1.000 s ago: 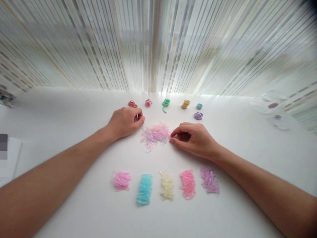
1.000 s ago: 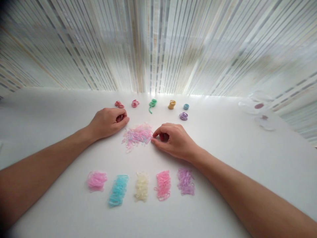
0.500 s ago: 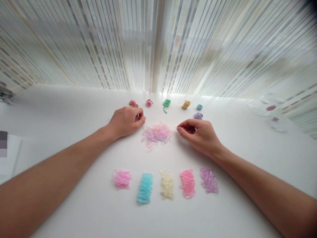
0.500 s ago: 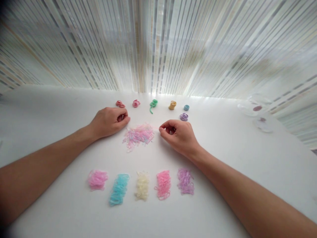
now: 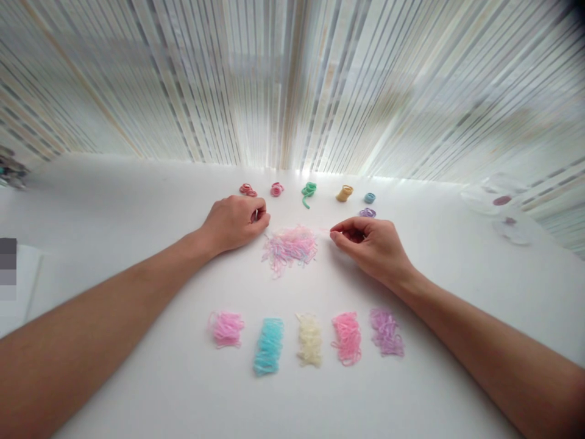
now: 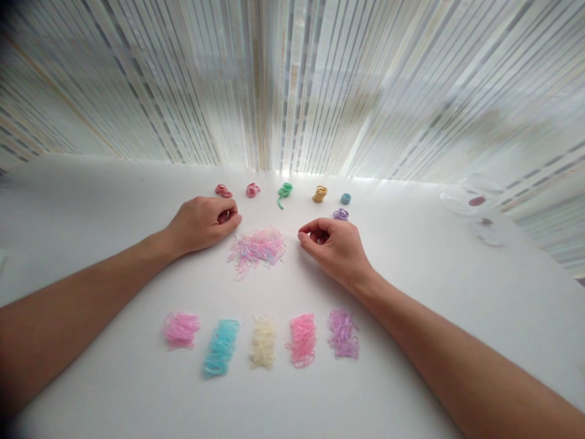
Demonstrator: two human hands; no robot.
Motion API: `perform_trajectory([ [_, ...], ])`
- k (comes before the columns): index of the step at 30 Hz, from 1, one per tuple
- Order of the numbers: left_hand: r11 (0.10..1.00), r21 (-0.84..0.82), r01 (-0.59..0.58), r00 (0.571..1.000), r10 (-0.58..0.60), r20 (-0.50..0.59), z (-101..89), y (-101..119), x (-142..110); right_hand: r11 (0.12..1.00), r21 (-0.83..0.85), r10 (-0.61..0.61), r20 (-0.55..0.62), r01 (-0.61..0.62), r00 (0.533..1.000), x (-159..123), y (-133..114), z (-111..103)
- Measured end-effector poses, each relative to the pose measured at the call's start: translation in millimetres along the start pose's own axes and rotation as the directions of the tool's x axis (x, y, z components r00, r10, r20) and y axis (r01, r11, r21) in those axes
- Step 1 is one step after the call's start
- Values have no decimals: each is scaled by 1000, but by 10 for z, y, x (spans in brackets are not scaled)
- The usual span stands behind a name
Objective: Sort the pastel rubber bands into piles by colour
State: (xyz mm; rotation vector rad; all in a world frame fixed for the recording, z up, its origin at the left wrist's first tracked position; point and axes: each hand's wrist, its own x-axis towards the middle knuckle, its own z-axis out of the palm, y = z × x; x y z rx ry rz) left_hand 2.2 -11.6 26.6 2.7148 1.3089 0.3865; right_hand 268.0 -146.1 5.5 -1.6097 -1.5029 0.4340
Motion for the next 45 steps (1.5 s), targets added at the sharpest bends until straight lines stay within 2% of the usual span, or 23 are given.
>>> perform_trajectory([
  [11,1000,-4,-1,1000,1,-2,-6,0,-3,1000,-16,16,68,-15,998,-5,0,-9],
  [27,1000,16,3,1000,-3,-8,4,-5,-3,998,-59,-19,95,24,995,-7,38,6],
  [35,1000,12,5,1000,-5,-12,22,-23,3,990,-141,-1,24,4,1000,-6,49,14],
  [45,1000,21,7,1000,-7,-13,24,-29,6,988,-152,27,111,-10,993,11,25,-4],
])
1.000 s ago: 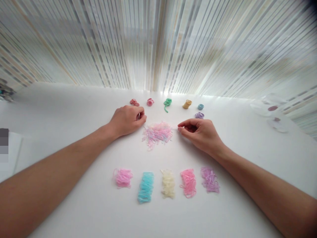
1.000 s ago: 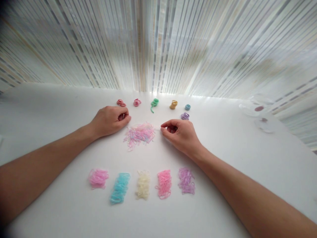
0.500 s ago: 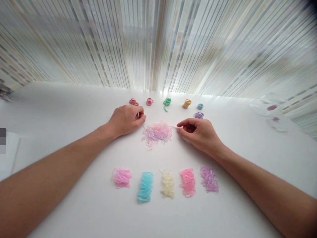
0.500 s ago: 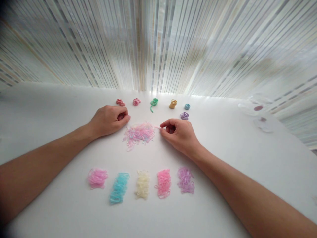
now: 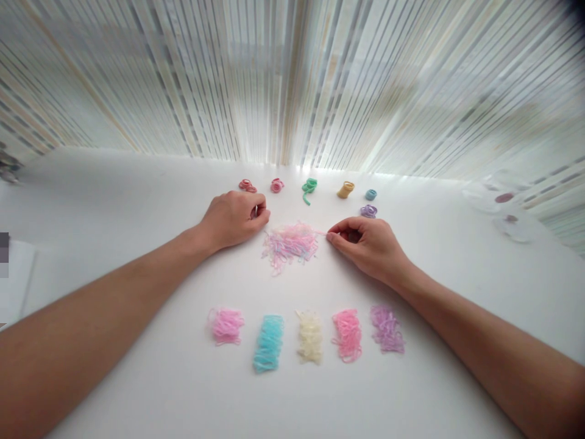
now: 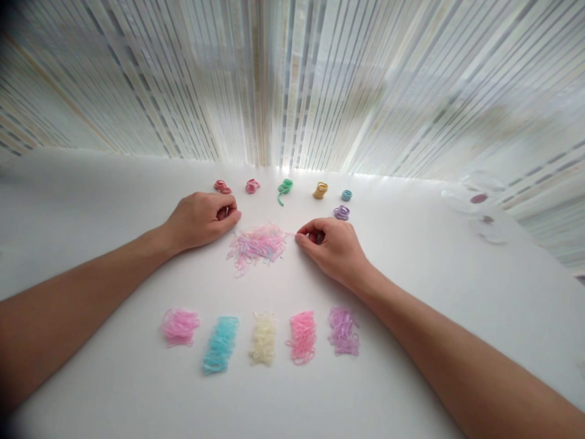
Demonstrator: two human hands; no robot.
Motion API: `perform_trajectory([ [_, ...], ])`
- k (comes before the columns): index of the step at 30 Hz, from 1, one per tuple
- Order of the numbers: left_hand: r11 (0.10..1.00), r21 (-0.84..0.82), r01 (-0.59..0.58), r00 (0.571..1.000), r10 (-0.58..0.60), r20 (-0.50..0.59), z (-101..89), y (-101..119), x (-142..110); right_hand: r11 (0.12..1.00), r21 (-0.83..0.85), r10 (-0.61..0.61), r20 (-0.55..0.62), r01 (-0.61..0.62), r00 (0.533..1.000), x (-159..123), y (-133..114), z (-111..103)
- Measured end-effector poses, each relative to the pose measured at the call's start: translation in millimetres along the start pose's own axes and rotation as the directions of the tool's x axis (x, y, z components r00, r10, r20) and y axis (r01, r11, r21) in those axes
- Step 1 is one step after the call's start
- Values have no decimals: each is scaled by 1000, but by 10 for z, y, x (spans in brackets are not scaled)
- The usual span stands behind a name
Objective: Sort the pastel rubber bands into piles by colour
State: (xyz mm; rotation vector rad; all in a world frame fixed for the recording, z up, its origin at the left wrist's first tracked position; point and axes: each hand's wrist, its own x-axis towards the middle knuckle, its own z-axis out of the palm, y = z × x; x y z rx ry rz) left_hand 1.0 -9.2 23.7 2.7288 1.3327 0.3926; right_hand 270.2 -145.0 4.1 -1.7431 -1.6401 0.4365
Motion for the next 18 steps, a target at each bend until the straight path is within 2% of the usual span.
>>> perform_trajectory([
  [18,1000,-4,-8,1000,8,-6,19,-16,3,999,26,24,-11,-24,1000,0,-26,2],
])
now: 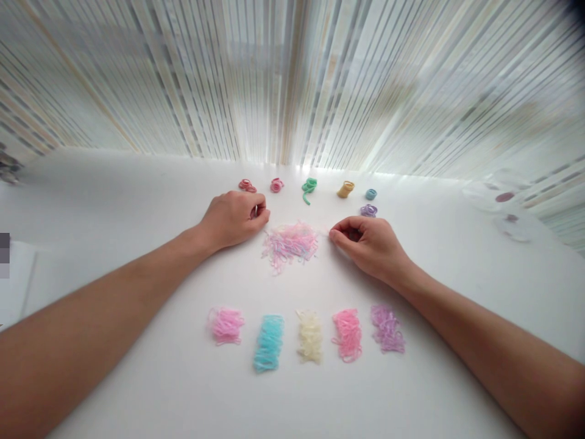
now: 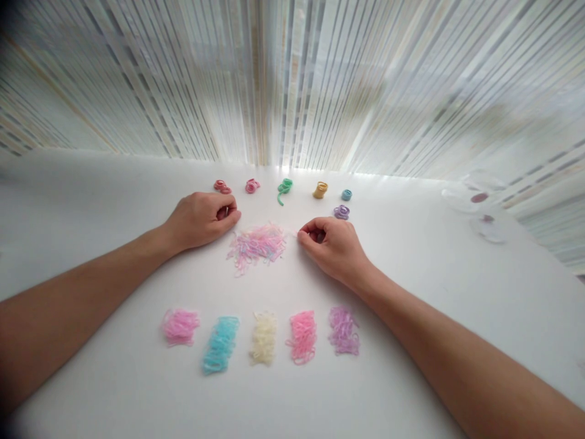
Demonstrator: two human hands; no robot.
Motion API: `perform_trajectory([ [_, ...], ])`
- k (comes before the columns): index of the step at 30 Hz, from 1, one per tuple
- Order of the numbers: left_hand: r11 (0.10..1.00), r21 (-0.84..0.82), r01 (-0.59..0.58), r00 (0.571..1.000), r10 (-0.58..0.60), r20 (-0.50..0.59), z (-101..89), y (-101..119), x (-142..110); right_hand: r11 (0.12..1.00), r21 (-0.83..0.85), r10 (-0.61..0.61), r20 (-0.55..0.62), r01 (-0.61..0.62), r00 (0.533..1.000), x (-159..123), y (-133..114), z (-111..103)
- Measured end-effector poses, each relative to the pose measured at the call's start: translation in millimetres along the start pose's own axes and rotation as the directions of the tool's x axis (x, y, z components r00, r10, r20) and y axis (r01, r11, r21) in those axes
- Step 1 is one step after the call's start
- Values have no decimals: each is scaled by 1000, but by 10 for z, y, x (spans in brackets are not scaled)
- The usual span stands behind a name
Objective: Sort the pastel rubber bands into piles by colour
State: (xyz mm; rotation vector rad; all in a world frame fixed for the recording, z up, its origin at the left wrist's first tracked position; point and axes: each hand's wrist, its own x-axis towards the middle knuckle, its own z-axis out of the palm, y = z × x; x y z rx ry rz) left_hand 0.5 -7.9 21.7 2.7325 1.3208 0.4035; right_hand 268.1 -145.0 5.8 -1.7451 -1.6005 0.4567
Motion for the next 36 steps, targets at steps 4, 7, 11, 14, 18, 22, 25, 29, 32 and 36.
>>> perform_trajectory([
  [4,1000,14,-5,1000,5,-2,-2,5,1,1000,5,2,-21,-2,1000,2,3,9],
  [7,1000,9,-1,1000,1,2,1,4,-1,1000,6,2,-18,-2,1000,3,3,15],
  [11,1000,11,-8,1000,8,-10,4,0,-3,1000,-10,-16,-5,16,1000,2,3,11],
  [14,1000,20,-8,1000,8,-6,2,1,-2,1000,-20,-22,-4,22,1000,1,4,2],
  [18,1000,22,2,1000,-2,-1,1,3,-3,1000,-21,-20,0,20,1000,0,1,-6],
  [22,1000,19,-1,1000,1,-4,4,2,-4,1000,-24,-14,1,14,1000,-4,-3,-1],
  [25,1000,13,-4,1000,4,-5,1,6,-3,999,-28,-17,-2,16,1000,-7,-3,6],
  [29,1000,7,2,1000,-2,3,-7,12,-1,999,-38,-20,0,20,1000,-6,-8,-1],
  [32,1000,16,-2,1000,2,0,-8,10,0,999,-41,-22,7,22,1000,-4,-13,-14],
  [36,1000,16,-6,1000,6,-1,-10,7,0,999,-41,-35,4,36,999,-3,-13,-17],
])
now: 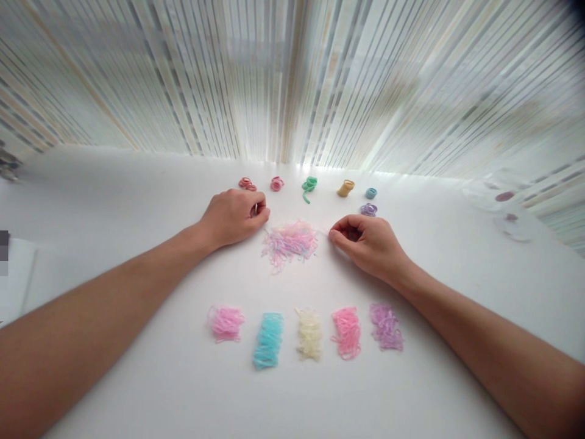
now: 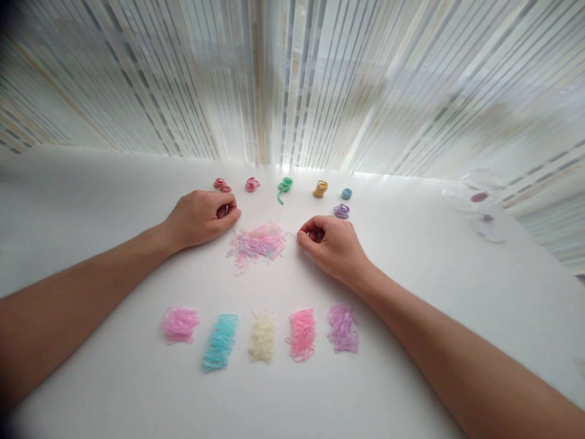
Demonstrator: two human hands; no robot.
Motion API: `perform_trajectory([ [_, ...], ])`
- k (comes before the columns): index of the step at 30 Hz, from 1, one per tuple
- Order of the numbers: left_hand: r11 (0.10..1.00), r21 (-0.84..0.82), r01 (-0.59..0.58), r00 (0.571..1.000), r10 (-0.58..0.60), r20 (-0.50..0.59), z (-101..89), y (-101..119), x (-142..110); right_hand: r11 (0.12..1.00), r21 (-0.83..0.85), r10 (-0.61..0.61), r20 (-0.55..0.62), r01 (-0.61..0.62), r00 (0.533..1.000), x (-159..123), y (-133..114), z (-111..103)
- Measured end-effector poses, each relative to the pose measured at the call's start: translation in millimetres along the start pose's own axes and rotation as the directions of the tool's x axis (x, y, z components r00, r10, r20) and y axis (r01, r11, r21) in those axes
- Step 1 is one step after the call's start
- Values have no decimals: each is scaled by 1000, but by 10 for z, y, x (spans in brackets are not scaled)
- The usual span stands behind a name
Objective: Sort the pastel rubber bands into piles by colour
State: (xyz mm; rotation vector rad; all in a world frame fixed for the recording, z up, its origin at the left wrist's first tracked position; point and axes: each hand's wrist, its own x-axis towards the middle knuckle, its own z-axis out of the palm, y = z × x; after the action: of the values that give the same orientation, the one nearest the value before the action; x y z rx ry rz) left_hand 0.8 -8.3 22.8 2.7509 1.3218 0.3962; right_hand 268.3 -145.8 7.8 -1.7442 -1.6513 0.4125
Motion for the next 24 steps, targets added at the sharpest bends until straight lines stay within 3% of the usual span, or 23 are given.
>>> perform_trajectory([
  [24,1000,-14,-2,1000,2,6,-11,8,-4,1000,3,-7,-21,8,1000,2,11,17],
])
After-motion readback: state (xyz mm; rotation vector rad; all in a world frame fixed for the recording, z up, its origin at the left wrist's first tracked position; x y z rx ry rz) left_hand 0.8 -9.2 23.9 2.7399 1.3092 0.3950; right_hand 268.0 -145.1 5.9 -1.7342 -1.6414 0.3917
